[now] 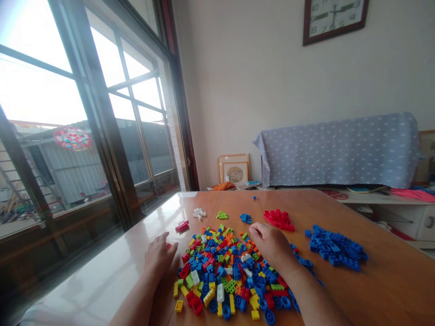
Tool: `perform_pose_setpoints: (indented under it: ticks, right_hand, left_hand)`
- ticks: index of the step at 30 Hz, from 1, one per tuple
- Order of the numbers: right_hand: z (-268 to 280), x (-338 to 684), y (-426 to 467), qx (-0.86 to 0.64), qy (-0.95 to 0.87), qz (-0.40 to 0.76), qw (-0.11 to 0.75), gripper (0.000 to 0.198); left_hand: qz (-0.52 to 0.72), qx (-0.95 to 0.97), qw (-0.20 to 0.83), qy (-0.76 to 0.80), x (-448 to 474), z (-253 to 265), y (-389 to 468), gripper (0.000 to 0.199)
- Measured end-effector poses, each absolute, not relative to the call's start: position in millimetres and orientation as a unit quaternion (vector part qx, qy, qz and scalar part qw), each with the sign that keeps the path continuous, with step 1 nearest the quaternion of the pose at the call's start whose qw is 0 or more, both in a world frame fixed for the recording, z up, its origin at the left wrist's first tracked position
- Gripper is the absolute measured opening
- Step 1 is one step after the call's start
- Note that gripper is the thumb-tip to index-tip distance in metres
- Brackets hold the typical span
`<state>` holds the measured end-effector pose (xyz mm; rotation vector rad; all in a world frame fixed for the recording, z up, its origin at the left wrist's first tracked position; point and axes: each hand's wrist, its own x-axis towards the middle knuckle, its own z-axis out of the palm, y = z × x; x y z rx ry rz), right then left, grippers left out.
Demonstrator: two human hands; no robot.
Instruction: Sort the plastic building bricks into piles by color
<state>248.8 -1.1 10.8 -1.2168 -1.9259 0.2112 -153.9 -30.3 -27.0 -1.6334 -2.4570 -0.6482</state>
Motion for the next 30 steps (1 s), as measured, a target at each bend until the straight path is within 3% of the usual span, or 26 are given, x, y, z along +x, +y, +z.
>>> perform_pose_setpoints:
  ticks: [5,11,20,30]
  right_hand:
    - [11.0,248.9,-1.0,-0.490,-0.763,0.077,0.415,0.037]
    - [9.5,245.0,-1.9,-0.487,-0.763,0.082,0.417,0.036]
    - [9.4,244.5,-2.2,-0.481,-0.763,0.081,0.425,0.033]
    - [13.3,240.5,-7.6,-0.478,-0.762,0.092,0.427,0.033]
  left_hand:
    - [-0.264,-0.608,0.097,-0.742,-136.1,-25.8,-29.5,0.040]
    - [-0.250,-0.693,0.031,-0.676,-109.6,-20.1,-31.0,0.024]
    - [-0.258,-0.691,-0.025,-0.674,-105.1,-29.1,-17.9,0.020]
    - [-0.285,-0.649,-0.077,-0.701,-107.2,-25.5,-14.0,0.033]
